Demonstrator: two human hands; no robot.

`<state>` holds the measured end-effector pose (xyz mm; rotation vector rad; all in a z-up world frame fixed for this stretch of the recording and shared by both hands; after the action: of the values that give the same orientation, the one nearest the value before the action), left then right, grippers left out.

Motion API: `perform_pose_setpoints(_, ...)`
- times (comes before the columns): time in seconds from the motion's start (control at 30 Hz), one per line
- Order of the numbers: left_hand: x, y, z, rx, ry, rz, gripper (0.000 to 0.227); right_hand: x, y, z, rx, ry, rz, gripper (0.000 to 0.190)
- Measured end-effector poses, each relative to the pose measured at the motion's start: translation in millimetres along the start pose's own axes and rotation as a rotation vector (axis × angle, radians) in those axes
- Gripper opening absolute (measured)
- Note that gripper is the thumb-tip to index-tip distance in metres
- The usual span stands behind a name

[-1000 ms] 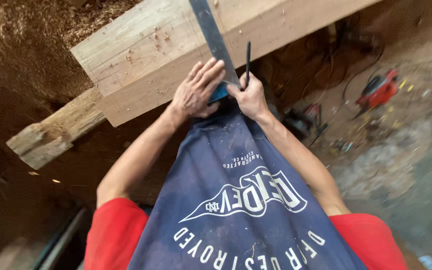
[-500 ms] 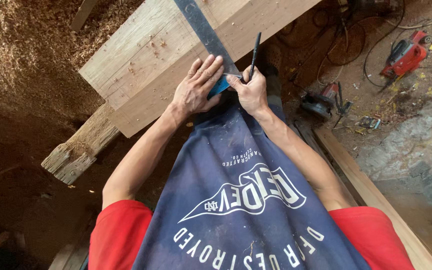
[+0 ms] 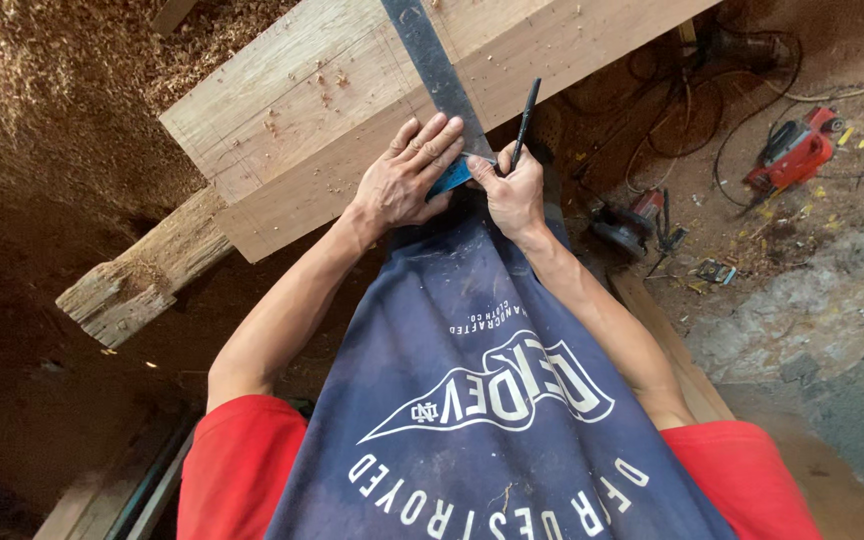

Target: The person uses a speed square and a pencil to mark lines on a wooden plank. They repeatedly position the square at various points along the wood to draw straight lines and perpendicular marks, preparing the piece for cutting.

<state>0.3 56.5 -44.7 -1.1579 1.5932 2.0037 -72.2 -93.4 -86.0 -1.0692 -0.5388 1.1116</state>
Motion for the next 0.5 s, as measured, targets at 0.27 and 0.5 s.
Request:
perform_pose_setpoints(0.27, 2.1, 0.2, 1.2, -0.009, 0.002, -0.028, 0.081, -14.5, 2.4, -7.4, -0.041, -0.005, -0.001, 0.025)
perform_pose_setpoints(0.5, 1.8, 0.7, 2.2, -0.006, 0.020, -0.020, 0.078, -36.1, -56.9, -14.4, -0.314, 0.023, 0.098, 0.014)
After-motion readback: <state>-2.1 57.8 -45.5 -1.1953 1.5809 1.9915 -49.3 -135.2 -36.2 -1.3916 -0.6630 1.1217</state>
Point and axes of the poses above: each hand's wrist, its own z-axis away from the middle knuckle, its own x-axis out of the palm, y = z × x, the point moved 8 cm from there along -z, towards the middle knuckle, and after that the axes turned 12 degrees about z, right-handed, at the moved point
